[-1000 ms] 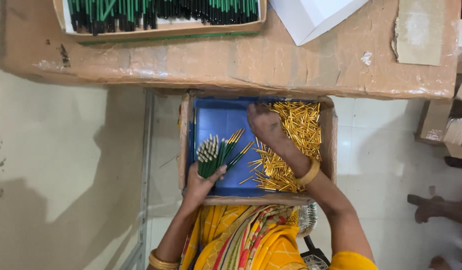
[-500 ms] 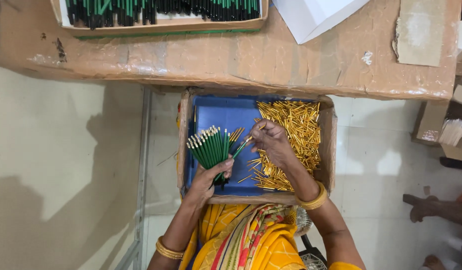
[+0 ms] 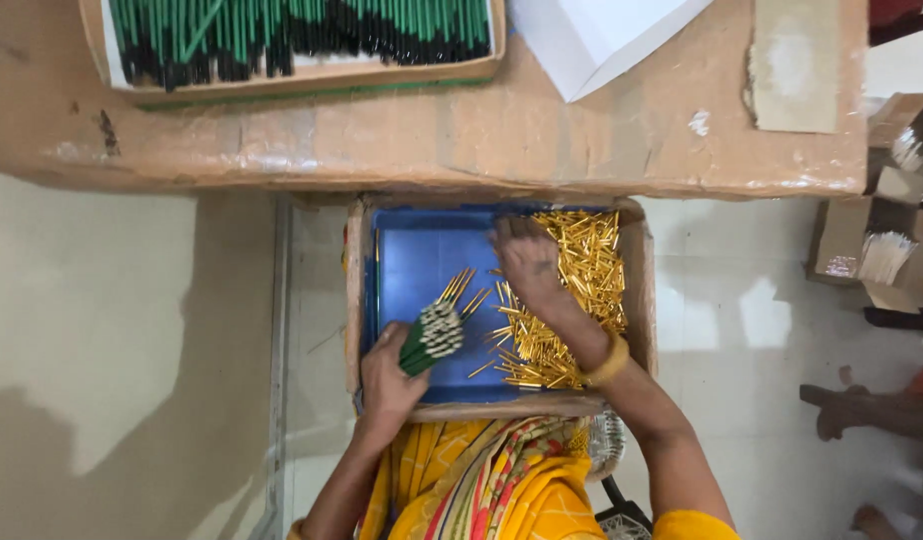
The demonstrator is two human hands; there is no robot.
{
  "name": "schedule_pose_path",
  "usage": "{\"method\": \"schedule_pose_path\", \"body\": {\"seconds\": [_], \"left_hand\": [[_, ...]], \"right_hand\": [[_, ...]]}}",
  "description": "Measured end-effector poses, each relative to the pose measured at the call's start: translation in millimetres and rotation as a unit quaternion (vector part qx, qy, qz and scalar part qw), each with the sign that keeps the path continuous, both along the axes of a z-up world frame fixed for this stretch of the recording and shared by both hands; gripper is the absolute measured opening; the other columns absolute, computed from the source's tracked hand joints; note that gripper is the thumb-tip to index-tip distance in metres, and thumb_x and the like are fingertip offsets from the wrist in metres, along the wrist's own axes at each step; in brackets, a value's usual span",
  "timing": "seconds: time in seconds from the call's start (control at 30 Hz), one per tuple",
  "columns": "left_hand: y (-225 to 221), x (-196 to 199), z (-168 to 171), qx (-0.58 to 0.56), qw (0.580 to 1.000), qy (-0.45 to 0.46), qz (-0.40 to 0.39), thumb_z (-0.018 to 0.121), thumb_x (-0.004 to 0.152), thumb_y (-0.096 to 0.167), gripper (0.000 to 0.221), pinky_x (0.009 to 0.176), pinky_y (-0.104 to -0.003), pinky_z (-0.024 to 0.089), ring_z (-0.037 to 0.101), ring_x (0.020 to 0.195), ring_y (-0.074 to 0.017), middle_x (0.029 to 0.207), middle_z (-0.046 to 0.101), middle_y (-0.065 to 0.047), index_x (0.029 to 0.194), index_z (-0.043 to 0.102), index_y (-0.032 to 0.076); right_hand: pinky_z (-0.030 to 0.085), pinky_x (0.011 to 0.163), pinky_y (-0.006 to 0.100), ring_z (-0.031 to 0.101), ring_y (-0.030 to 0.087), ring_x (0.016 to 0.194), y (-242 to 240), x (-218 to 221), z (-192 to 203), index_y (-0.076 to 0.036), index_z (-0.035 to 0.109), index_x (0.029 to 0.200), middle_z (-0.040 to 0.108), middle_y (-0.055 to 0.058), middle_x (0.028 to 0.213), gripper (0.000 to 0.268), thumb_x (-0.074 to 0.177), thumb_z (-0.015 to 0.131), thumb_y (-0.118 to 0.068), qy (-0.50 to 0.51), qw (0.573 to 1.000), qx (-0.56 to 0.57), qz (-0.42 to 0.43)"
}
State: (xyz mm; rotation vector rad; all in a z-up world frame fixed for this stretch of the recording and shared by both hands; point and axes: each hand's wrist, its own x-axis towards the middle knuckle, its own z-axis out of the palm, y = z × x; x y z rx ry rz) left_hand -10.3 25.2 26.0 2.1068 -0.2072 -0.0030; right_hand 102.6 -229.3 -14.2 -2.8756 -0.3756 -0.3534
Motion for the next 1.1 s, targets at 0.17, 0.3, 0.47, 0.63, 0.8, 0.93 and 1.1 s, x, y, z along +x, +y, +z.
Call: {"method": "schedule_pose_path", "body": {"seconds": [0.17,0.3,0.47,0.63,0.8,0.93,1.1], "left_hand": [[6,1,-8,-0.017,0.981,0.190,0.038,0.084,0.080,0.027,0.036,0.071,-0.040,0.054,0.072,0.078,-0.0283,0.088,0.073,-0.017,0.100,0.068,0.000],[6,0,-33,-0.128,0.951,0.279,0.048,0.080,0.086,0.022,0.026,0.066,-0.035,0.055,0.071,0.070,-0.0168,0.080,0.077,-0.012,0.096,0.074,-0.001],[-9,17,-11,-0.342,0.881,0.321,0.061,0.079,0.083,0.011,0.024,0.062,-0.034,0.054,0.065,0.069,-0.0149,0.087,0.072,-0.005,0.103,0.070,0.002],[-25,17,-30,-0.531,0.767,0.356,0.050,0.079,0.086,0.008,0.025,0.060,-0.034,0.050,0.061,0.066,-0.0171,0.080,0.065,-0.006,0.106,0.066,0.000],[-34,18,-34,-0.568,0.722,0.394,0.024,0.079,0.084,0.011,0.025,0.059,-0.033,0.049,0.059,0.062,-0.0161,0.075,0.062,-0.006,0.103,0.066,0.000],[-37,18,-23,-0.537,0.749,0.388,0.019,0.080,0.085,0.011,0.022,0.060,-0.033,0.050,0.059,0.064,-0.0158,0.075,0.063,-0.005,0.100,0.068,0.000],[-36,5,-63,-0.267,0.956,0.117,-0.034,0.080,0.084,0.007,0.020,0.071,-0.037,0.057,0.071,0.079,-0.0239,0.092,0.078,-0.009,0.102,0.074,-0.001]], "right_hand": [[0.056,0.064,0.044,0.066,0.034,0.092,-8,35,-53,-0.002,0.067,0.094,0.069,0.020,0.097,0.021,0.075,0.065,-0.008,0.015,0.984,-0.170,0.049],[0.059,0.074,0.045,0.067,0.033,0.090,-16,32,-37,0.004,0.069,0.102,0.069,0.019,0.093,0.034,0.071,0.065,-0.008,-0.045,0.986,-0.142,0.073],[0.058,0.071,0.044,0.069,0.033,0.082,-27,15,12,-0.001,0.069,0.103,0.071,0.019,0.096,0.020,0.089,0.072,-0.015,-0.062,0.996,0.054,0.022],[0.057,0.072,0.035,0.068,0.022,0.082,-26,-20,0,0.001,0.071,0.108,0.073,0.017,0.094,0.011,0.105,0.070,-0.009,0.194,0.813,0.548,-0.010],[0.064,0.069,0.034,0.075,0.021,0.083,-12,-41,26,-0.004,0.064,0.106,0.076,0.014,0.097,0.014,0.100,0.064,-0.016,0.331,0.572,0.749,-0.039],[0.063,0.066,0.032,0.075,0.021,0.080,-15,-46,18,-0.002,0.064,0.101,0.077,0.015,0.097,0.013,0.099,0.067,-0.014,0.343,0.598,0.725,-0.004],[0.059,0.061,0.029,0.073,0.019,0.069,-12,-59,-2,-0.002,0.069,0.094,0.071,0.013,0.080,0.016,0.101,0.069,-0.016,0.372,0.615,0.694,-0.037]]}}
